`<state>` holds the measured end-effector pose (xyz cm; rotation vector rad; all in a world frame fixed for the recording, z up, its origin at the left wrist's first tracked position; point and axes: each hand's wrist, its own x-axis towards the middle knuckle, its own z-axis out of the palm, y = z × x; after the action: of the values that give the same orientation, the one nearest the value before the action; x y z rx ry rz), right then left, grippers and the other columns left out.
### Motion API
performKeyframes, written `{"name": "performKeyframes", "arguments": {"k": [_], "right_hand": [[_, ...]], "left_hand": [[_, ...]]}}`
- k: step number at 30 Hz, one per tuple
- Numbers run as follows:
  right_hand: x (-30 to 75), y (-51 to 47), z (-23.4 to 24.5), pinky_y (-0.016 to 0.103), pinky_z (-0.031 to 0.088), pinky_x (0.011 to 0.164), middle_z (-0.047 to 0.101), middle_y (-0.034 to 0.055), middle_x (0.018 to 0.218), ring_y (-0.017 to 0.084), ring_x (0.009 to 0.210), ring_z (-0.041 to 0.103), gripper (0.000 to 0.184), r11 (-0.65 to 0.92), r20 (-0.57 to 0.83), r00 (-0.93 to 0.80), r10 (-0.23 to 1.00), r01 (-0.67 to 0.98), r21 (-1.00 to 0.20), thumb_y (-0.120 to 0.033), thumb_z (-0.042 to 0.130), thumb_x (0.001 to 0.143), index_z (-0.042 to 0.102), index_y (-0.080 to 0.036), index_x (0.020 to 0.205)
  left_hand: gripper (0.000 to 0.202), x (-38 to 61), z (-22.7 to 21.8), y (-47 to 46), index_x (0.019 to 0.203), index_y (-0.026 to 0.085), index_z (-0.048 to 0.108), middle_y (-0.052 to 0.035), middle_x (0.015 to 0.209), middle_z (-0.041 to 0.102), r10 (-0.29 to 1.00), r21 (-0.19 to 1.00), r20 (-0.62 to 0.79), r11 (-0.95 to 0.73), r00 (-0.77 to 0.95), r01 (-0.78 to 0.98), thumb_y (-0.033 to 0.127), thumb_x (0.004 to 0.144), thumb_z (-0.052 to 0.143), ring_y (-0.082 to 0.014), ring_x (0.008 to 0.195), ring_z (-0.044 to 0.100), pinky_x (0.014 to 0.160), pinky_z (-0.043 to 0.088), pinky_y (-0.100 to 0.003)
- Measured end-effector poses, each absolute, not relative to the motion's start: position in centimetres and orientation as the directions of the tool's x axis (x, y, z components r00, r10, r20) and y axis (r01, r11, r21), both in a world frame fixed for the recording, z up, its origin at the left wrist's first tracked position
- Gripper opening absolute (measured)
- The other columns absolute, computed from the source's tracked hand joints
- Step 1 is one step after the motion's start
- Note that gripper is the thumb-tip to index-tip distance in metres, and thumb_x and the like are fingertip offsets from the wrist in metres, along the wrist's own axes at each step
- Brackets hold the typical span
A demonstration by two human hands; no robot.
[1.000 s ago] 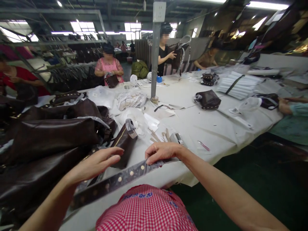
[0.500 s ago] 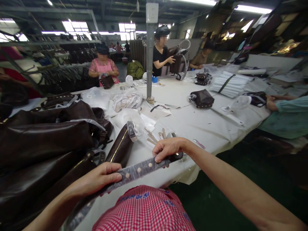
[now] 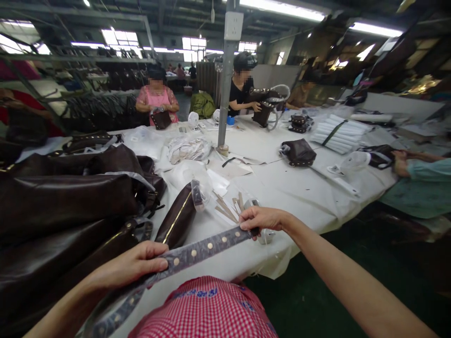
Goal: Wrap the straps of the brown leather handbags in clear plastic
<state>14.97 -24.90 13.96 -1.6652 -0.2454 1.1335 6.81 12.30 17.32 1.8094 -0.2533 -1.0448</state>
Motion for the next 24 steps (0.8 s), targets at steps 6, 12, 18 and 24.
{"name": "performKeyframes", "arguments": {"k": [6, 12, 18, 24], "right_hand": [[14.4, -23.4, 14.0, 0.018, 0.037, 0.043, 0.054, -0.0049, 0.058, 0.006, 0.044, 0.049, 0.044, -0.091, -0.401, 0.671, 0.624, -0.447, -0.89, -0.051, 0.078, 0.064, 0.055, -0.015, 0.076], [13.6, -20.0, 11.5, 0.019, 0.032, 0.045, 0.048, -0.0061, 0.059, 0.005, 0.048, 0.042, 0.043, 0.077, -0.359, 0.738, 0.571, -0.483, -0.872, -0.05, 0.08, 0.062, 0.053, -0.017, 0.072], [13.7, -14.9, 11.8, 0.02, 0.038, 0.049, 0.048, -0.0047, 0.058, 0.008, 0.053, 0.044, 0.042, -0.148, -0.33, 0.581, 0.744, -0.338, -0.929, -0.055, 0.073, 0.067, 0.058, -0.016, 0.072], [15.1, -12.8, 11.8, 0.021, 0.039, 0.053, 0.048, -0.0046, 0.059, 0.009, 0.054, 0.045, 0.039, -0.204, -0.317, 0.597, 0.737, -0.251, -0.946, -0.055, 0.068, 0.072, 0.058, -0.017, 0.075]], "left_hand": [[0.039, 7.6, 15.6, 12.9, 0.08, 0.015, 0.059, 0.002, 0.061, 0.056, -0.578, 0.817, -0.574, -0.356, 0.58, 0.454, 0.052, 0.07, 0.069, -0.0085, 0.048, 0.047, 0.046, 0.036, -0.018], [0.034, 7.0, 15.1, 13.7, 0.081, 0.016, 0.061, 0.0019, 0.063, 0.061, -0.648, 0.783, -0.558, -0.206, 0.518, 0.587, 0.038, 0.062, 0.078, -0.0094, 0.051, 0.053, 0.049, 0.04, -0.018], [0.029, 6.2, 16.2, 12.2, 0.081, 0.016, 0.066, 0.001, 0.071, 0.065, -0.627, 0.839, -0.485, -0.136, 0.61, 0.527, 0.038, 0.065, 0.076, -0.0105, 0.062, 0.055, 0.06, 0.045, -0.02], [0.032, 5.2, 14.5, 10.9, 0.083, 0.016, 0.06, -0.0004, 0.059, 0.064, -0.645, 0.771, -0.491, -0.009, 0.585, 0.637, 0.042, 0.069, 0.072, -0.0138, 0.051, 0.058, 0.053, 0.046, -0.024]]}}
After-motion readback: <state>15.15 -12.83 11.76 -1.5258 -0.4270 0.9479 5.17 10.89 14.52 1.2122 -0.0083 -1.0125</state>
